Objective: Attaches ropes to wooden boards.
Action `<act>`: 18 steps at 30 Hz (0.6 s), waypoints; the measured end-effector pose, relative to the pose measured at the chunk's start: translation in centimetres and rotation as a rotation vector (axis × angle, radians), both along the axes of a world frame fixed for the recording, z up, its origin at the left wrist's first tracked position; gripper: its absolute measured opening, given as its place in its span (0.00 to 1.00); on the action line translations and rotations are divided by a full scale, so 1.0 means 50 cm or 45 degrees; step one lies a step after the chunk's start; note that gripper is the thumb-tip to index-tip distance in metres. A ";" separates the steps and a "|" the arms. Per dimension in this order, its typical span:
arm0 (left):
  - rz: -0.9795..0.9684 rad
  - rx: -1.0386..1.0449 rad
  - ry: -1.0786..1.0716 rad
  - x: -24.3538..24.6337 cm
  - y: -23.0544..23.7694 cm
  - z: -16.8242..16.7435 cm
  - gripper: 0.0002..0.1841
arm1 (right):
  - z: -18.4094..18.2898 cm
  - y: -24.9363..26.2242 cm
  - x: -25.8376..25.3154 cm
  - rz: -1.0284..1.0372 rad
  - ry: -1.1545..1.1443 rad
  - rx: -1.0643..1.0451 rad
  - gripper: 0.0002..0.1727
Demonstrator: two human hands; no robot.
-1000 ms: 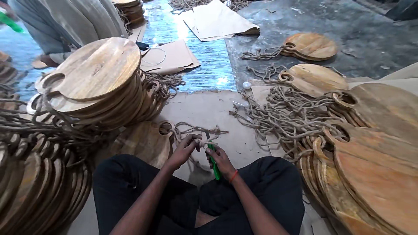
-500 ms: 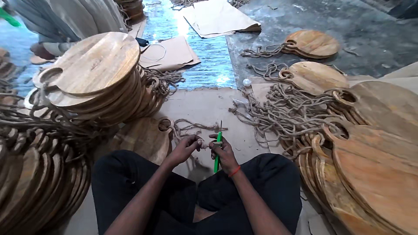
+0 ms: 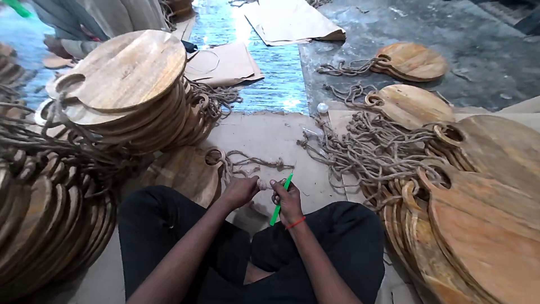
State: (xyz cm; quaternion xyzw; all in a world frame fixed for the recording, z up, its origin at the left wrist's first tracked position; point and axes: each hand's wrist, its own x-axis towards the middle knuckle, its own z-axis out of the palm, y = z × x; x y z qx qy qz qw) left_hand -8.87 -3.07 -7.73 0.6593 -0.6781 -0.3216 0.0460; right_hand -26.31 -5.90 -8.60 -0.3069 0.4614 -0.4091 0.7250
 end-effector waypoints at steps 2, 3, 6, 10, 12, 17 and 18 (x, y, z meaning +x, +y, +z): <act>0.051 -0.039 0.172 0.007 0.004 -0.005 0.23 | -0.001 -0.018 -0.002 0.006 0.019 0.124 0.09; 0.076 -0.049 0.262 0.008 0.009 0.001 0.26 | -0.001 -0.028 -0.009 0.044 0.033 0.152 0.08; 0.251 -0.082 0.437 -0.002 0.028 0.027 0.23 | 0.003 -0.037 -0.031 0.149 0.101 0.217 0.20; 0.592 -0.228 0.691 0.012 0.023 0.032 0.19 | 0.015 -0.026 -0.027 0.285 0.211 0.170 0.23; 0.642 -0.192 0.814 0.020 0.020 0.032 0.20 | 0.013 -0.022 -0.023 0.382 0.223 0.140 0.20; 0.709 -0.163 0.929 0.012 0.025 0.020 0.17 | -0.003 -0.032 -0.026 0.416 0.312 0.074 0.19; 0.700 -0.166 0.937 0.008 0.025 0.020 0.16 | -0.006 -0.034 -0.028 0.422 0.310 0.066 0.19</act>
